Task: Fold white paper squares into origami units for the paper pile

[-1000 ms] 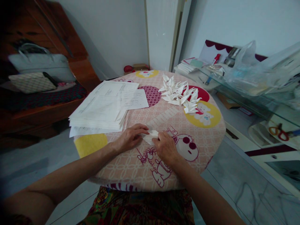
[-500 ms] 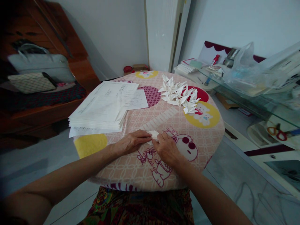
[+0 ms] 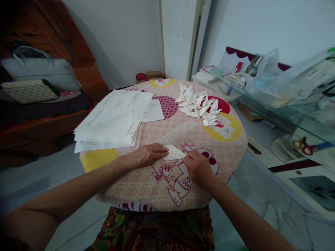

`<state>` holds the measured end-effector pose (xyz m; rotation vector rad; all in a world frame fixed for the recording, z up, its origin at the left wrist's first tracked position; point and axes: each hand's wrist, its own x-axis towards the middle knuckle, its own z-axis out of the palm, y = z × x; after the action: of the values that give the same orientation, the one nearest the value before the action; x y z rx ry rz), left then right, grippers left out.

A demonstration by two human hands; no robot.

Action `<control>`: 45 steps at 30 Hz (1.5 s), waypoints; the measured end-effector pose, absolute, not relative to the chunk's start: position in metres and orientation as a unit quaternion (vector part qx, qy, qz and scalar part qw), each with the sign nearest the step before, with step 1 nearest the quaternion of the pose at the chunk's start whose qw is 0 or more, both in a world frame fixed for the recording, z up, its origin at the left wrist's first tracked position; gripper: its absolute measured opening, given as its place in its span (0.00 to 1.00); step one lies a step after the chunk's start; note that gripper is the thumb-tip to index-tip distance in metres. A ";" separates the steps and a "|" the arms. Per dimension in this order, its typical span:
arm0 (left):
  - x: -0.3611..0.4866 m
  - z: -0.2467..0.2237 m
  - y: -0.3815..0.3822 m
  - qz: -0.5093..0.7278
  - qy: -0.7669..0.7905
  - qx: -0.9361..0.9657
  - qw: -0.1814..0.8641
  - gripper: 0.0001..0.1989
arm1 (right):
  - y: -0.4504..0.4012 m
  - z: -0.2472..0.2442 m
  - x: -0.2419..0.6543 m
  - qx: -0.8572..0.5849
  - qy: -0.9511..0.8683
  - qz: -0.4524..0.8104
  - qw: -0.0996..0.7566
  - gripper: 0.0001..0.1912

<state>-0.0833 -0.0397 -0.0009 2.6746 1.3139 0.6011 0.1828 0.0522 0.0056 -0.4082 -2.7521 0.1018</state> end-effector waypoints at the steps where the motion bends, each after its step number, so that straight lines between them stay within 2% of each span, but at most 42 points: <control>1: -0.084 0.003 -0.038 0.192 0.423 0.884 0.054 0.15 | 0.052 0.004 0.181 -0.153 -0.966 0.051 0.200 0.11; 4: -0.082 0.012 -0.037 0.176 0.411 0.893 0.047 0.14 | 0.047 0.003 0.170 -0.157 -0.959 0.058 0.228 0.16; 8: -0.078 0.010 -0.036 0.154 0.416 0.896 0.017 0.13 | 0.039 0.003 0.152 -0.140 -0.969 0.039 0.198 0.18; 12: -0.080 -0.003 -0.032 0.192 0.407 0.893 -0.009 0.14 | 0.039 -0.004 0.140 -0.126 -0.974 0.006 0.188 0.19; 15: -0.080 -0.006 -0.028 0.237 0.440 0.866 0.011 0.13 | 0.043 -0.006 0.136 -0.138 -0.972 0.027 0.191 0.19; 17: -0.079 -0.001 -0.026 0.277 0.490 0.824 0.061 0.12 | 0.046 -0.002 0.135 -0.166 -0.961 0.080 0.208 0.18; 20: -0.076 0.008 -0.022 0.345 0.548 0.729 0.221 0.13 | 0.053 0.011 0.134 -0.228 -0.915 0.232 0.238 0.15; 23: -0.076 0.011 -0.016 0.371 0.546 0.634 0.404 0.13 | 0.060 0.018 0.133 -0.290 -0.833 0.424 0.207 0.11; 25: -0.077 0.007 -0.012 0.357 0.561 0.603 0.441 0.13 | 0.062 0.018 0.130 -0.325 -0.805 0.464 0.175 0.10; 27: -0.077 0.003 -0.011 0.342 0.591 0.606 0.409 0.12 | 0.060 0.014 0.129 -0.350 -0.832 0.398 0.162 0.09; 31: -0.072 0.002 -0.019 0.301 0.639 0.665 0.245 0.13 | 0.050 0.008 0.128 -0.341 -0.909 0.164 0.175 0.07; 36: -0.066 0.001 -0.031 0.240 0.607 0.756 0.037 0.11 | 0.045 -0.001 0.128 -0.260 -0.945 0.047 0.192 0.09; 38: -0.066 -0.002 -0.032 0.255 0.567 0.783 0.030 0.11 | 0.045 -0.005 0.128 -0.217 -0.955 0.041 0.199 0.12; 41: -0.069 -0.003 -0.033 0.283 0.516 0.803 0.096 0.10 | 0.045 -0.009 0.132 -0.146 -0.965 0.085 0.202 0.14; 45: -0.078 -0.001 -0.039 0.285 0.466 0.824 0.148 0.08 | 0.046 -0.007 0.140 -0.075 -0.963 0.140 0.218 0.12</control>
<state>-0.0776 -0.0389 -0.0013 2.3713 1.3418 0.8198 0.1404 0.0459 -0.0066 -0.2072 -2.6650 0.3885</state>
